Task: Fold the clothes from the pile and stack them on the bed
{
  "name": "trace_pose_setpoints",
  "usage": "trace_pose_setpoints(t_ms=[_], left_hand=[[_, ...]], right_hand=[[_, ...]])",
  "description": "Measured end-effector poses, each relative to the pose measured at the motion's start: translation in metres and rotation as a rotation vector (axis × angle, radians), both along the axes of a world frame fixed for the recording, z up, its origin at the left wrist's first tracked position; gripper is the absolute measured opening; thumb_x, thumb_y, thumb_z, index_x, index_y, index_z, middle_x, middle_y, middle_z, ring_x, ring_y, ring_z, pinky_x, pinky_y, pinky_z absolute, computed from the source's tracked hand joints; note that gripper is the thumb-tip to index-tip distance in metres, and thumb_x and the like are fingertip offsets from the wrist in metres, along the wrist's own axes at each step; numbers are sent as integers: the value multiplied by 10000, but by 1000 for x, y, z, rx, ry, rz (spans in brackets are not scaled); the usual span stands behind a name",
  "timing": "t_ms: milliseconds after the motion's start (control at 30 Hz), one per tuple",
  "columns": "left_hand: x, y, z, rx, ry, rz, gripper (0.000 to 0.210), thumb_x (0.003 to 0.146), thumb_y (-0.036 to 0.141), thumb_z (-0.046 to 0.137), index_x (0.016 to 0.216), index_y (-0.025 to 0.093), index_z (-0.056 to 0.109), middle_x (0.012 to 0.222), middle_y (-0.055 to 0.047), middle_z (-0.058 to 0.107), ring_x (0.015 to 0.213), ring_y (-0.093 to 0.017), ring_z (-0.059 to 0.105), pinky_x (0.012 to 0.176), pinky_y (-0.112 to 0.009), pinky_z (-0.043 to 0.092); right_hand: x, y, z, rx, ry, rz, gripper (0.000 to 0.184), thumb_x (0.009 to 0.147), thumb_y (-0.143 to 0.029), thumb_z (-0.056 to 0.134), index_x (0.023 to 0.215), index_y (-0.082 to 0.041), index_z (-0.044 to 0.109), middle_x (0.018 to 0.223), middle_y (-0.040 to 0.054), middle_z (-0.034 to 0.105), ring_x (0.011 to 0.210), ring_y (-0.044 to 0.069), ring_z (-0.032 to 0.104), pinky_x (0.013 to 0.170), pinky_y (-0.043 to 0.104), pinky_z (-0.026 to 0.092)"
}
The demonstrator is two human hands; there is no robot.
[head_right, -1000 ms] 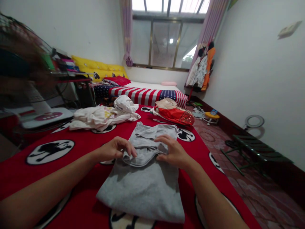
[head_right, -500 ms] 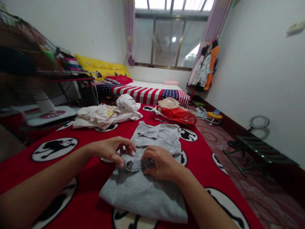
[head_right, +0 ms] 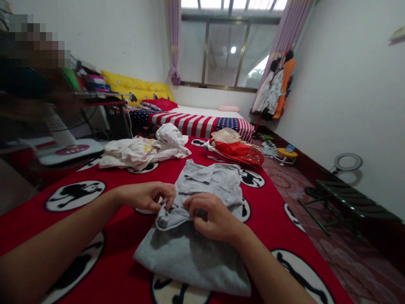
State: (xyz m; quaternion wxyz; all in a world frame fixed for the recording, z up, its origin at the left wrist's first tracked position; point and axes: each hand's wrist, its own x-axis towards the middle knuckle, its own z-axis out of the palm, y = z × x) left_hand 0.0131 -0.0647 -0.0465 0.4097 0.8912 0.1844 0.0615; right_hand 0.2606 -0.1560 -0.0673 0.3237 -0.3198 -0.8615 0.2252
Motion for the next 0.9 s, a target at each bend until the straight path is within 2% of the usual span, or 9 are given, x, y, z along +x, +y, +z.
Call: trace_pose_setpoints(t_ms=[100,167,267,367,500,567,633,767,900], left_hand=[[-3,1,4,-165,-147,72,168,659,192,737,730,142,593,1033,-64,620,847,-153,588,713,-225,473],[-3,2,4,-292,-210,176,246,660,242,758,722,146,540,850,-34,637,718,-130,595,620,-211,463],[3,3,-4,-332,-305,321,330,632,272,786,669,162,477,598,43,560,536,-89,538,510,-182,394],[14,3,-16,-346,-426,429,393,604,297,802,626,174,430,543,70,517,485,-71,507,480,-173,369],[28,-2,-25,-361,-524,542,409,615,345,809,653,173,440,541,71,520,472,-72,508,465,-172,371],[33,-6,-25,-364,-579,606,413,610,360,824,695,163,471,605,54,560,515,-79,546,489,-173,395],[35,-9,-22,-395,-619,652,436,603,365,841,818,157,524,758,16,626,617,-106,617,554,-194,450],[34,-14,-11,-513,-575,637,550,671,477,792,1056,172,545,980,-64,658,803,-187,682,694,-297,525],[31,-20,0,-526,-425,456,512,741,560,699,1014,130,648,952,-84,683,901,-221,660,795,-324,509]], right_hand=[[0,-3,2,-95,58,22,242,619,12,475,740,-180,561,975,30,692,902,157,623,842,264,429],[0,-4,2,-135,50,22,222,608,0,461,711,-178,544,819,-1,649,765,128,588,728,231,422],[0,-4,1,-162,3,-19,186,623,-13,470,685,-178,529,668,-40,526,638,98,483,624,214,365],[-2,-4,0,-223,-11,-79,80,738,-113,563,784,-178,566,717,-36,533,667,107,473,619,219,355],[-6,0,0,-205,21,-181,176,776,-308,685,830,-172,587,756,-18,543,695,128,473,625,236,368],[-7,1,1,-175,102,-188,170,812,-325,663,772,-170,607,790,5,568,763,148,512,706,257,402],[-6,2,5,-269,268,-172,187,843,-359,636,794,-178,633,813,15,597,787,158,545,729,266,426],[-3,1,14,-593,636,-198,232,810,-423,667,843,-196,632,726,2,617,641,138,559,601,241,448],[-2,2,20,-655,720,-149,247,766,-379,693,944,-221,624,841,20,671,722,163,627,684,274,510]])
